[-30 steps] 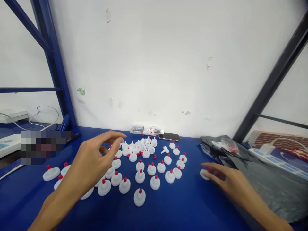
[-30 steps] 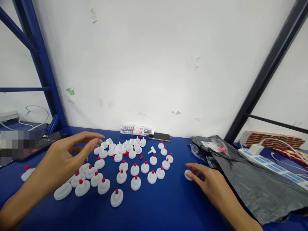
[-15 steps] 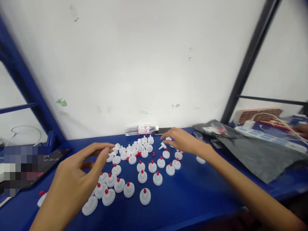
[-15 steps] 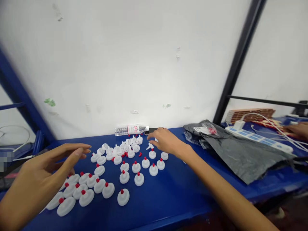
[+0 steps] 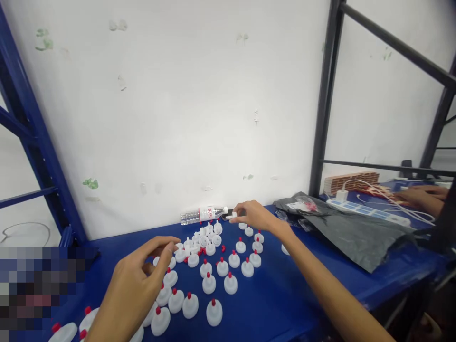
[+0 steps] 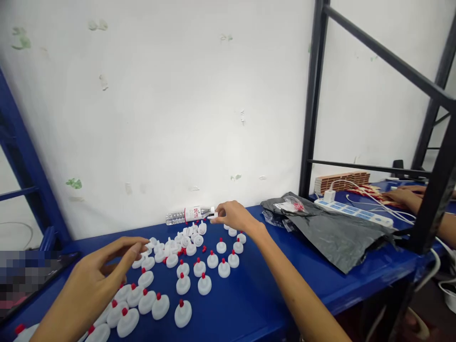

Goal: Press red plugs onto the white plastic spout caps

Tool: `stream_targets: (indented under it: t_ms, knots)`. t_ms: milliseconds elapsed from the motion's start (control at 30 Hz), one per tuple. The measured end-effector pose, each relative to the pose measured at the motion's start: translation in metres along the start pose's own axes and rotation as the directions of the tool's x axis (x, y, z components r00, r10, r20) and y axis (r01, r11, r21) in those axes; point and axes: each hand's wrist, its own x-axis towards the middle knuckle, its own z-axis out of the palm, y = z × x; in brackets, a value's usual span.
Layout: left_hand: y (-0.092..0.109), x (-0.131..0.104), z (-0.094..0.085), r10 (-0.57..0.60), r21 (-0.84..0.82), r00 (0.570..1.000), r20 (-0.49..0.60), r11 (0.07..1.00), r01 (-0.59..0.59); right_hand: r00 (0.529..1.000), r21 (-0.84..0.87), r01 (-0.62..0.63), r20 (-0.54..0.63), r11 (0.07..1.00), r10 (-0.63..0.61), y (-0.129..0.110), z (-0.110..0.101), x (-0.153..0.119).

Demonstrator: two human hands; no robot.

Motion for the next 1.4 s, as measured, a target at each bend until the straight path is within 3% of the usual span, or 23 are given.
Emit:
stream_targets:
  t_ms: [100, 233, 333, 500, 633, 800, 933, 1067, 1167, 1300, 1400]
  knots:
    - [0.004, -0.002, 0.007, -0.036, 0.008, 0.992, 0.123, 0.999, 0.035, 0.984, 0.145, -0.004, -0.178, 0.989, 0.030, -0.018, -0.020, -0.034]
    - [0.017, -0.009, 0.014, -0.046, -0.072, 0.985, 0.164, 0.996, 0.059, 0.963, 0.318, 0.047, -0.266, 0.947, 0.041, -0.051, -0.030, -0.074]
    - [0.023, -0.016, 0.022, -0.050, -0.156, 0.988, 0.146, 0.985, 0.073, 0.970, 0.477, 0.114, -0.243, 0.871, 0.006, -0.075, -0.027, -0.082]
    - [0.019, -0.018, 0.037, -0.002, -0.228, 0.975, 0.222, 0.972, 0.054, 0.986, 0.633, 0.167, -0.110, 0.755, -0.126, -0.108, -0.011, -0.069]
    - [0.026, -0.016, 0.037, 0.002, -0.308, 0.994, 0.105, 0.951, 0.030, 0.977, 0.734, 0.180, -0.058, 0.655, -0.204, -0.123, 0.002, -0.056]
    - [0.037, -0.016, 0.033, -0.078, -0.368, 0.994, 0.073, 0.925, 0.099, 0.983, 0.741, 0.131, -0.013, 0.658, -0.181, -0.117, 0.014, -0.045]
    - [0.032, -0.015, 0.031, -0.059, -0.373, 0.994, 0.088, 0.924, 0.087, 0.958, 0.706, 0.165, 0.052, 0.689, -0.282, -0.109, 0.014, -0.038]
    - [0.020, -0.011, 0.031, -0.160, -0.319, 0.986, 0.056, 0.932, 0.169, 0.956, 0.412, 0.267, -0.002, 0.871, -0.292, -0.099, 0.011, -0.021]
    - [0.009, -0.005, 0.034, -0.134, -0.355, 0.986, 0.095, 0.921, 0.159, 0.967, 0.248, 0.247, -0.005, 0.937, -0.254, -0.082, 0.012, -0.003]
    - [0.000, -0.003, 0.042, -0.125, -0.426, 0.988, 0.087, 0.892, 0.150, 0.978, 0.086, 0.164, 0.112, 0.983, -0.173, -0.053, 0.022, 0.013]
    - [-0.003, -0.003, 0.046, -0.133, -0.414, 0.985, 0.111, 0.895, 0.167, 0.962, -0.009, 0.133, 0.242, 0.991, -0.126, -0.039, 0.029, 0.014]
